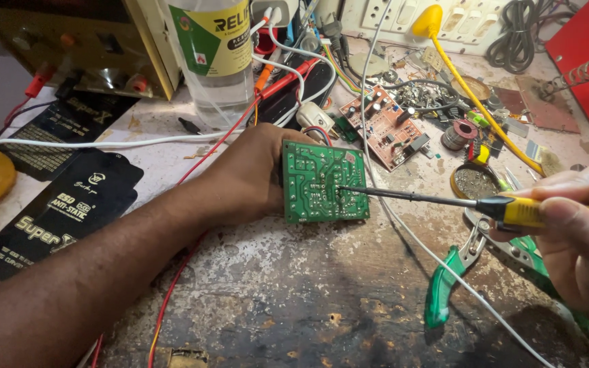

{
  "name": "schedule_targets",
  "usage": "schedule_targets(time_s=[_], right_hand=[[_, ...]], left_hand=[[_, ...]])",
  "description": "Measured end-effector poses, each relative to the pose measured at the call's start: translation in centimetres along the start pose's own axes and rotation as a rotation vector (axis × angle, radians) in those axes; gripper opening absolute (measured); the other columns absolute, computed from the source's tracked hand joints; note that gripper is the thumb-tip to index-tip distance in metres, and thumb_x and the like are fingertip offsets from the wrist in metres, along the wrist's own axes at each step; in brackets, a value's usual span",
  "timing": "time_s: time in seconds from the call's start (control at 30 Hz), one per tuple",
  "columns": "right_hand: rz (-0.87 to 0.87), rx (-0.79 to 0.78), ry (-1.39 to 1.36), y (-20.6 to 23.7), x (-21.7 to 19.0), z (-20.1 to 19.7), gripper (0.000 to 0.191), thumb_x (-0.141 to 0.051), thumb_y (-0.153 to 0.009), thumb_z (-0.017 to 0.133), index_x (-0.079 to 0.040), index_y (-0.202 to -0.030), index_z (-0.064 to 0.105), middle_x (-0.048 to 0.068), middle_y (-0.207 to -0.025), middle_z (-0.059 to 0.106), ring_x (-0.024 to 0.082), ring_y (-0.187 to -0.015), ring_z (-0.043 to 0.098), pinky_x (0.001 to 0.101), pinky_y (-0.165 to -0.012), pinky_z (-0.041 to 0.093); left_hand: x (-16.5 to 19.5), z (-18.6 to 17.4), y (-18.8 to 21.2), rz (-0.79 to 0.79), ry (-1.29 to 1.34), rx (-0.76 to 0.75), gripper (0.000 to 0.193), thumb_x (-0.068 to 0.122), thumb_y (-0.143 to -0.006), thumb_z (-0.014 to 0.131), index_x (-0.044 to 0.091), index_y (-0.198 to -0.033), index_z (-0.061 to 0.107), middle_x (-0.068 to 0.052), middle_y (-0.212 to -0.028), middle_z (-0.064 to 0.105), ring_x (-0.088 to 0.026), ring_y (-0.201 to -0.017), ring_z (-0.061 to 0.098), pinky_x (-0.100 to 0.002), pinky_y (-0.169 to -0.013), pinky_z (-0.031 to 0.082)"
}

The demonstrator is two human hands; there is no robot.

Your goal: The person holds a green circuit board in one hand and a soldering iron in the other, soldering joints on the underside of the board. They rotate and reposition the board repeatedly to reach different solder points, briefly wiping the iron tip on a sponge, and continue soldering across the board.

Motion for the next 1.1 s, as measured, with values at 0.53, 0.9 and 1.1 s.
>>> schedule_targets(time_s=[0.53,0.9,1.1], right_hand=[[0.098,0.219,0.065,-0.2,1.0,-0.9,0.026,-0.014,-0.118,0.063,0.003,-0.099,0.057,0.029,-0.093,0.07,0.038,-0.08,0.075,0.0521,-0.08,0.066],[-0.062,0.048,0.273,0.1,-1.7,3.0,0.019,-0.02,-0.109,0.063,-0.001,-0.109,0.058,0.017,-0.098,0.068,0.031,-0.088,0.076,0.0457,-0.088,0.07],[0.044,0.217,0.094,-0.4,-0.7,2.4,0.022,-0.011,-0.114,0.062,0.003,-0.098,0.058,0.022,-0.092,0.067,0.036,-0.088,0.075,0.051,-0.083,0.068]], left_hand=[[0.1,0.1,-0.1,0.022,0.001,0.006,0.023,0.005,-0.075,0.088,0.007,-0.094,0.075,0.004,-0.09,0.079,-0.001,-0.086,0.067,-0.025,-0.082,0.058],[0.2,0.0,0.0,0.009,-0.004,0.016,0.025,0.005,-0.073,0.087,0.007,-0.094,0.074,0.004,-0.09,0.08,-0.001,-0.086,0.067,-0.025,-0.081,0.058],[0.3,0.1,0.0,0.051,-0.017,0.011,0.022,0.006,-0.075,0.088,0.008,-0.094,0.075,0.004,-0.091,0.08,-0.001,-0.087,0.068,-0.025,-0.082,0.058]])
Point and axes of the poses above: each hand's wrist, its own y-axis away from the middle knuckle, its own z-axis out of the palm, x = y × z, the point moved 3 cm from there along -y, towards the middle knuckle
